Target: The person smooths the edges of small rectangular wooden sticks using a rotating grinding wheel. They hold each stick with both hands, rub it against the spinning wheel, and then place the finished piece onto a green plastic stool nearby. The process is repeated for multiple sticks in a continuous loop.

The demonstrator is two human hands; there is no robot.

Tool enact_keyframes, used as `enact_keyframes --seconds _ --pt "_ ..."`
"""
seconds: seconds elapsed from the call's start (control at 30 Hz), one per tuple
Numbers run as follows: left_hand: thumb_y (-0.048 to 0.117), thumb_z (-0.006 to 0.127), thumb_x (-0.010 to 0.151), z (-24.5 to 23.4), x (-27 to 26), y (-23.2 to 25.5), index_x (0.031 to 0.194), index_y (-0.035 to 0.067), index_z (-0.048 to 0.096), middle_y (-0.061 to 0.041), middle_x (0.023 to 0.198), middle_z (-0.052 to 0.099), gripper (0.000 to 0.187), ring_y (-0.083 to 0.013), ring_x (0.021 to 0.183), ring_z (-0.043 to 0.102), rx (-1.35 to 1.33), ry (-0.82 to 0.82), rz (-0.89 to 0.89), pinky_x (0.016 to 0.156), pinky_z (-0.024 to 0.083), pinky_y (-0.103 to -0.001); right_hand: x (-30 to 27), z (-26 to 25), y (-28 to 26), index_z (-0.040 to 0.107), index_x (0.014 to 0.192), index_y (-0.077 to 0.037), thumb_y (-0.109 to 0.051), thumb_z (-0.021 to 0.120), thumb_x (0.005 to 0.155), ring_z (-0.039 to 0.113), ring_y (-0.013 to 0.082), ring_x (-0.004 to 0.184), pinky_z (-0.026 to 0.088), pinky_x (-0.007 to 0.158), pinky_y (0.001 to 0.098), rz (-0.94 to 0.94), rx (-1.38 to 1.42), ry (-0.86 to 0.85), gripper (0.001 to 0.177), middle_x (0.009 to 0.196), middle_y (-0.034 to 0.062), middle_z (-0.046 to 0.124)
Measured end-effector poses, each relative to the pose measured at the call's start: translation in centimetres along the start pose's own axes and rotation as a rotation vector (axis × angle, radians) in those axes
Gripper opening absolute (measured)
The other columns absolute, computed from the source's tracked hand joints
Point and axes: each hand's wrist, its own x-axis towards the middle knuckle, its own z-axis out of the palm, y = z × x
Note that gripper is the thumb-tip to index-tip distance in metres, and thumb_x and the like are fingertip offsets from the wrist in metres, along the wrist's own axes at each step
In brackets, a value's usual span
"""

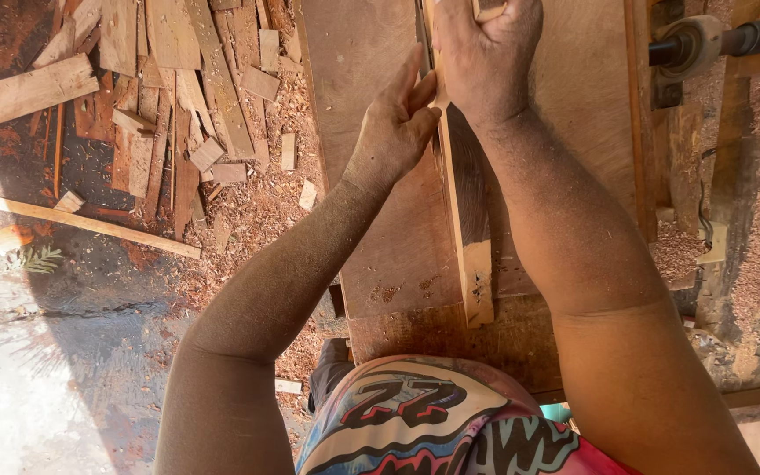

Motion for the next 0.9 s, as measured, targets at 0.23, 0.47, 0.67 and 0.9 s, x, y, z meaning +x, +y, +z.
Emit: enact_keyframes --seconds 0.23,0.47,0.67,0.9 --pt "-0.008 0.051 0.099 -0.9 1.9 -0.2 0.165 0.003 0.008 -0.031 0.157 0.047 0.080 -0.0358 0.148 0.049 0.030 0.009 0.005 0.117 0.053 -0.042 1.8 0.6 0.2 0.058 0.069 -0.003 0.001 0.057 0.115 0.059 0.0097 0.052 0.045 0.049 0.0217 0.017 -0.043 0.005 0.046 0.060 0.0040 0.060" --pt "-0.007 0.051 0.091 -1.7 5.0 0.4 0.164 0.007 0.009 -0.023 0.154 0.052 0.085 -0.0297 0.138 0.060 0.039 0.044 -0.056 0.107 0.060 -0.039 4.0 1.2 3.1 0.054 0.084 -0.001 0.003 0.059 0.109 0.059 0.0101 0.056 0.046 0.050 0.0228 -0.090 -0.083 0.062 0.026 0.067 0.0038 0.059" --pt "-0.007 0.050 0.088 -1.8 7.5 2.5 0.163 0.006 0.014 -0.018 0.148 0.059 0.084 -0.0253 0.128 0.068 0.138 0.144 -0.075 0.102 0.061 -0.034 5.6 1.8 3.4 0.057 0.110 -0.003 0.002 0.063 0.114 0.066 0.0133 0.067 0.055 0.058 0.0273 -0.086 -0.035 0.054 0.009 0.083 0.0048 0.066" --pt "0.005 0.059 0.092 3.1 -6.7 3.6 0.157 -0.005 0.027 -0.028 0.134 0.064 0.073 -0.0376 0.118 0.070 0.311 0.079 -0.012 0.093 0.062 -0.041 -4.9 -0.8 -7.9 0.053 0.104 -0.004 0.000 0.061 0.108 0.057 0.0117 0.068 0.048 0.054 0.0260 0.318 0.024 0.080 0.011 0.083 0.0029 0.055"
